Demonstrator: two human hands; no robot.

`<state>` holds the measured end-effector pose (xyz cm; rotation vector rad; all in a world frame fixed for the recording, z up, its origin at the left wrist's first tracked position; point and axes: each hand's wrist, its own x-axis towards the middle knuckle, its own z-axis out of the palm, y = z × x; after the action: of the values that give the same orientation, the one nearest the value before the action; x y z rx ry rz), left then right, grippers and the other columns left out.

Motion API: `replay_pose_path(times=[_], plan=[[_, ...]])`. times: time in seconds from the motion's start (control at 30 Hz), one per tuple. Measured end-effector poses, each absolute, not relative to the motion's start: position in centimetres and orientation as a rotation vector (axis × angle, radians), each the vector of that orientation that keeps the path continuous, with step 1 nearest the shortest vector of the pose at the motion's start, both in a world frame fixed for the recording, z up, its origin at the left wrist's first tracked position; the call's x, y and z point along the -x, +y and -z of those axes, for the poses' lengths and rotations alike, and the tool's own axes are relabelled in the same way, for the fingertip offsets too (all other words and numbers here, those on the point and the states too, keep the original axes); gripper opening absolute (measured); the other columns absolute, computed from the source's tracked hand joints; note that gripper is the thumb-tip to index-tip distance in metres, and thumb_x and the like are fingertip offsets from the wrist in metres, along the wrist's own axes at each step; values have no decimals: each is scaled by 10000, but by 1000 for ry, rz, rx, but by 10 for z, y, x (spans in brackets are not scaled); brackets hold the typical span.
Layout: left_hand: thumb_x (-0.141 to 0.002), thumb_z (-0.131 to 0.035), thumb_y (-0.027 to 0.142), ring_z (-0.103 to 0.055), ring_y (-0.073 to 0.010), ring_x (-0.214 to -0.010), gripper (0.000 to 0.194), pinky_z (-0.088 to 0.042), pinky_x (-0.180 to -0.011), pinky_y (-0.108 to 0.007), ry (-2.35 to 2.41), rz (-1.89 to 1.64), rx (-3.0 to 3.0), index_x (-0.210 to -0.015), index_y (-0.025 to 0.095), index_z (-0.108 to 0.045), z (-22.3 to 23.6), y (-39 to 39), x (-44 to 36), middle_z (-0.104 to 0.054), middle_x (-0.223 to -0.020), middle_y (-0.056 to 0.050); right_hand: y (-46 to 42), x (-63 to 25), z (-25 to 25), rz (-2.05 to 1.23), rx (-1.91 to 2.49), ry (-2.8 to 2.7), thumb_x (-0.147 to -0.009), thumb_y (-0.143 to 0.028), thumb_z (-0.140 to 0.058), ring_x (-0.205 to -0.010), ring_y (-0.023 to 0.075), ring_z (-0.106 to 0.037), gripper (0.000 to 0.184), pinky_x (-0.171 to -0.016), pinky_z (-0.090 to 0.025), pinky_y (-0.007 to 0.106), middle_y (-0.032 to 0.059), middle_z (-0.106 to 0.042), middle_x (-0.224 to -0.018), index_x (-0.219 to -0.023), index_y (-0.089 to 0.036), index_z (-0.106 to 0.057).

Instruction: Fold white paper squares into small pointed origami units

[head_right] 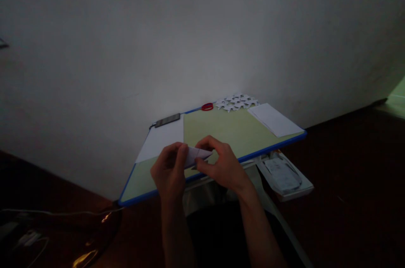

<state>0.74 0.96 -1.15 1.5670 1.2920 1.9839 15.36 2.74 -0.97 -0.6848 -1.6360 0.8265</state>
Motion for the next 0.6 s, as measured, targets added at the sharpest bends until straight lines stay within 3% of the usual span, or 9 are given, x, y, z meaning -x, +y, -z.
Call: replay_pose_path(times=[0.17, 0.6], plan=[[-858, -755, 352, -683, -151, -712, 170, -531, -650, -233, 1294, -1963, -1561, -876, 183, -746, 12, 10, -6, -725, -779, -18, 27, -154, 7, -758, 753, -1632, -852, -161, -651, -729, 147, -635, 61, -677, -476, 246, -29, -689, -771, -870, -206, -689], [-855, -763, 327, -689, -136, -704, 141, -536, -654, -222, 1284, -2014, -1572, -876, 188, -757, 11, 13, -5, -736, -782, -11, 29, -153, 7, -683, 746, -1629, -936, -233, -609, -814, 172, -679, 122, -761, -499, 272, 8, -749, -857, -910, -203, -725]])
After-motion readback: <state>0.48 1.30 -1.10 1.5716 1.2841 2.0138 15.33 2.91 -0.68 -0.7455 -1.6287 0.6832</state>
